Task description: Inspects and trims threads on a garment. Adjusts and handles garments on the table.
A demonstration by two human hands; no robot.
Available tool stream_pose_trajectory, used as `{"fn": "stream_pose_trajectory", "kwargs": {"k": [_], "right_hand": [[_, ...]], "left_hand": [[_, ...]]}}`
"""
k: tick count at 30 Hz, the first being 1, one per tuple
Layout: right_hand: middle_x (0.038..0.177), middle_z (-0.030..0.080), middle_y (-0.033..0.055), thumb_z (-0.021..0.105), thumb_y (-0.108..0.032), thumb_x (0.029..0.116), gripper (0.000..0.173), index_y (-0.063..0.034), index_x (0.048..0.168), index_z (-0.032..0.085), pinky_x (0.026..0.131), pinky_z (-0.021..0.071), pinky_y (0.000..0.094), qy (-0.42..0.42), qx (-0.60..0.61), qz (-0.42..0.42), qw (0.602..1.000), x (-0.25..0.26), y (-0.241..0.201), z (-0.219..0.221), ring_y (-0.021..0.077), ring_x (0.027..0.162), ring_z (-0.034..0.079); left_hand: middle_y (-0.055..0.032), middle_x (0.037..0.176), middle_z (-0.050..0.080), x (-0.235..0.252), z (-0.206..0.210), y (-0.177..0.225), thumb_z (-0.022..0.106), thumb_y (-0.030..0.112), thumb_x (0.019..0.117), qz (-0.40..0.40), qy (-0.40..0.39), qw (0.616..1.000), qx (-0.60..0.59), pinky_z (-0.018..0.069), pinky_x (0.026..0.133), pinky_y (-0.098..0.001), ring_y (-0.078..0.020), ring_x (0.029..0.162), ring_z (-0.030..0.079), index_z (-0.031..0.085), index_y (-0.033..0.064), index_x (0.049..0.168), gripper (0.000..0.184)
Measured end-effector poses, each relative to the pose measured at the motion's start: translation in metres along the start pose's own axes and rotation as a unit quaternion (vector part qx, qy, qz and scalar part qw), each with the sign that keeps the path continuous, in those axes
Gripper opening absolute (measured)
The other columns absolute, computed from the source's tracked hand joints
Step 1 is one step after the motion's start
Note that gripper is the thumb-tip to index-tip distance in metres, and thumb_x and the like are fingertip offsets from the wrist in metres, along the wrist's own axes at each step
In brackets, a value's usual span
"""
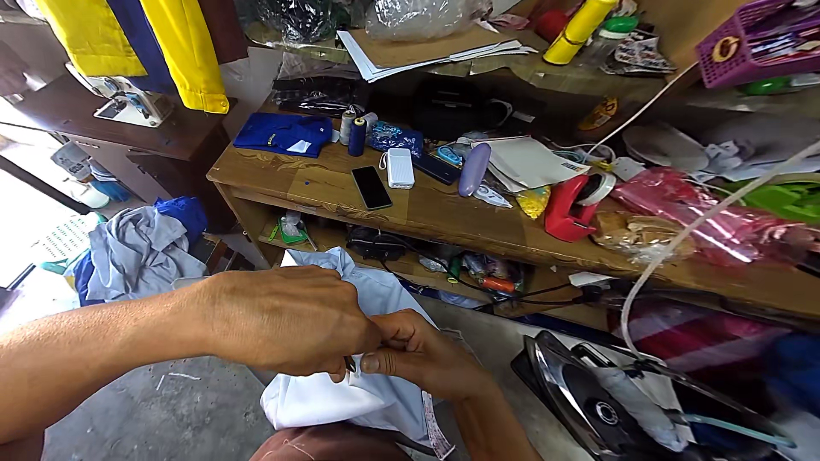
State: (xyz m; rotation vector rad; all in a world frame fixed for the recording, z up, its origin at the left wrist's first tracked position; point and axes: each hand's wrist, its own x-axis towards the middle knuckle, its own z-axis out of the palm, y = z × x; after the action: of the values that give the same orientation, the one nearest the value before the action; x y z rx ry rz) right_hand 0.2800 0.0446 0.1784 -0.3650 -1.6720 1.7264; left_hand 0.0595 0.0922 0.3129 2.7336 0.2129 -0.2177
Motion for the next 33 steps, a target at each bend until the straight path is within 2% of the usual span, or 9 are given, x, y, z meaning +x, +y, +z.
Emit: {"fn": "stream_pose_trajectory", "kwargs": {"k": [6,14,23,33], "right_hand": [[0.090,0.070,-0.0057,0.065,-0.009,0.0996,0.010,-0.0008,0.103,0.069,0.071,0.0506,0.0137,-0.007,0.003,0.001,1.000,0.0016,0.0000,-0.0002,-0.0048,0.081,0.061],[0.085,0.068,-0.0071,0.066,-0.006,0.0982,0.005,-0.0024,0.097,0.069,0.069,0.0501,0.0132,0.003,-0.005,0.002,1.000,0.0027,-0.0008,0.0006,-0.0054,0.078,0.061],[0.089,0.070,-0.0067,0.067,-0.006,0.0976,0.006,-0.0020,0.100,0.070,0.074,0.0526,0.0146,0.004,0.001,0.008,1.000,0.0032,-0.0010,0.0020,-0.0045,0.083,0.063],[0.087,0.070,-0.0070,0.067,-0.005,0.0969,0.005,-0.0017,0.099,0.070,0.073,0.0524,0.0134,0.005,-0.002,0.013,1.000,0.0025,-0.0002,0.0032,-0.0053,0.082,0.063]], "left_hand": [[0.0008,0.064,0.057,0.0007,-0.0003,-0.0008,0.069,0.027,0.0958,-0.003,-0.006,1.000,-0.007,0.0451,0.055,-0.0379,-0.0166,0.060,0.059,0.067,0.0119,0.090,0.017],[0.0010,0.064,0.055,0.0006,0.0004,0.0046,0.069,0.025,0.0959,-0.004,-0.006,1.000,0.024,0.0460,0.054,-0.0375,-0.0176,0.059,0.059,0.066,0.0126,0.092,0.013],[0.0009,0.066,0.057,0.0025,-0.0001,0.0060,0.070,0.023,0.0951,-0.004,-0.014,1.000,0.022,0.0462,0.054,-0.0374,-0.0176,0.060,0.059,0.068,0.0136,0.093,0.010],[-0.0004,0.065,0.057,0.0063,0.0008,0.0047,0.071,0.021,0.0942,0.005,-0.025,1.000,0.012,0.0456,0.054,-0.0386,-0.0191,0.060,0.059,0.068,0.0124,0.088,0.011]]}}
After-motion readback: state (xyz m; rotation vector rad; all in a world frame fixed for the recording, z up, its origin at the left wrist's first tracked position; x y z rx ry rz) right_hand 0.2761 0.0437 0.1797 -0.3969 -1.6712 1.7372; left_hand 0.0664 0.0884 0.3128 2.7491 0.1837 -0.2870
